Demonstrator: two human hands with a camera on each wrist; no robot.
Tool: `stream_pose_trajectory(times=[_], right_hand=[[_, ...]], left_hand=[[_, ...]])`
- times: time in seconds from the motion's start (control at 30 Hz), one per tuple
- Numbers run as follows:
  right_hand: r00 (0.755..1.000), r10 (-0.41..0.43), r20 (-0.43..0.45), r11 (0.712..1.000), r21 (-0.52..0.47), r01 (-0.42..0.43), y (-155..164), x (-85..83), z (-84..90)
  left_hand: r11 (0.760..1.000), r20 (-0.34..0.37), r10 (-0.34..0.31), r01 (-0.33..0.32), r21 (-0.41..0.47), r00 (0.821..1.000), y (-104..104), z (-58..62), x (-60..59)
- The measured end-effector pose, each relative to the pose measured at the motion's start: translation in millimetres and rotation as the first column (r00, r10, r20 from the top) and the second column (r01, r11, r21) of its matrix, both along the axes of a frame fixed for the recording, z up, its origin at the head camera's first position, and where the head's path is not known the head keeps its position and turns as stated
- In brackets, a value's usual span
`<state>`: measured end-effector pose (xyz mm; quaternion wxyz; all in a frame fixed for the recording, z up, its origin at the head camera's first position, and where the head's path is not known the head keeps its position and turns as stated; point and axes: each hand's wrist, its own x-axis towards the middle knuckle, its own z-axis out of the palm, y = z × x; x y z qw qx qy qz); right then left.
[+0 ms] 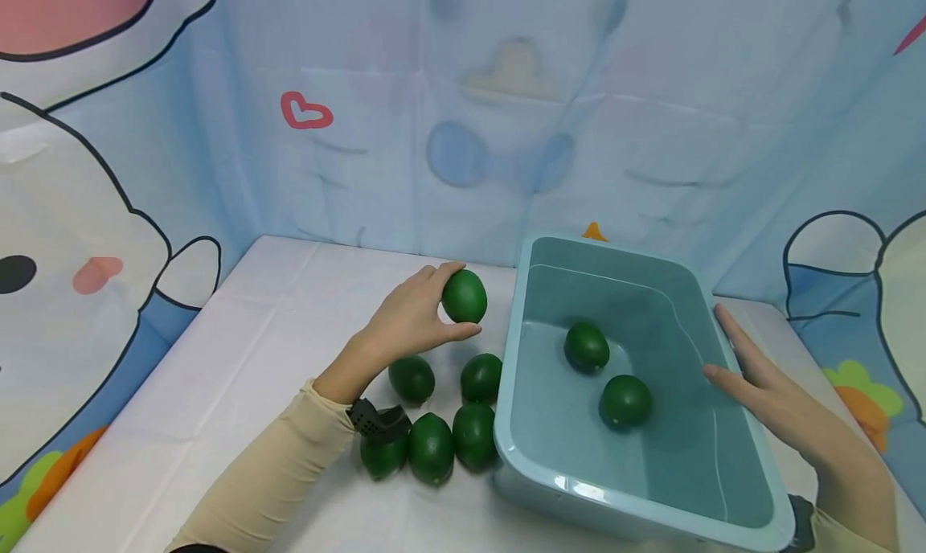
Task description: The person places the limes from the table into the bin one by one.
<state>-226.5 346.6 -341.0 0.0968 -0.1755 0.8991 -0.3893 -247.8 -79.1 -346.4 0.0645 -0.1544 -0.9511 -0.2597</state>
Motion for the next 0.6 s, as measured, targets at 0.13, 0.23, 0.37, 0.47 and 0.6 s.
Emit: stream_pose_trajectory(times=[0.13,0.23,0.37,0.47,0.6], right_hand=[[1.000,-0.004,0.003,1.000,0.001,0.004,-0.6,-0.2,-0.2],[1.000,-0.008,0.004,1.000,0.007,0.008,-0.8,0.0,-0.3],[1.000,-0.012,0.002,1.000,0.015,0.012,-1.1,0.5,-0.4],[1.000,-0.016,0.002,1.000,0.017,0.015,-1.5,0.5,-0.5],[1.000,-0.018,0.003,1.000,0.020,0.018,-1.8,0.4,-0.7]], left_hand=[[0.998,-0.041,0.006,-0.003,0.066,0.999,0.0,1.9,1.3],[0.993,-0.077,0.000,0.009,0.116,0.997,0.0,2.7,1.5],[0.985,-0.112,-0.008,0.027,0.169,0.994,0.5,3.5,1.6],[0.980,-0.124,-0.009,0.034,0.197,0.992,1.4,3.9,2.3],[0.970,-0.119,-0.008,0.037,0.241,0.993,2.6,4.5,4.4]])
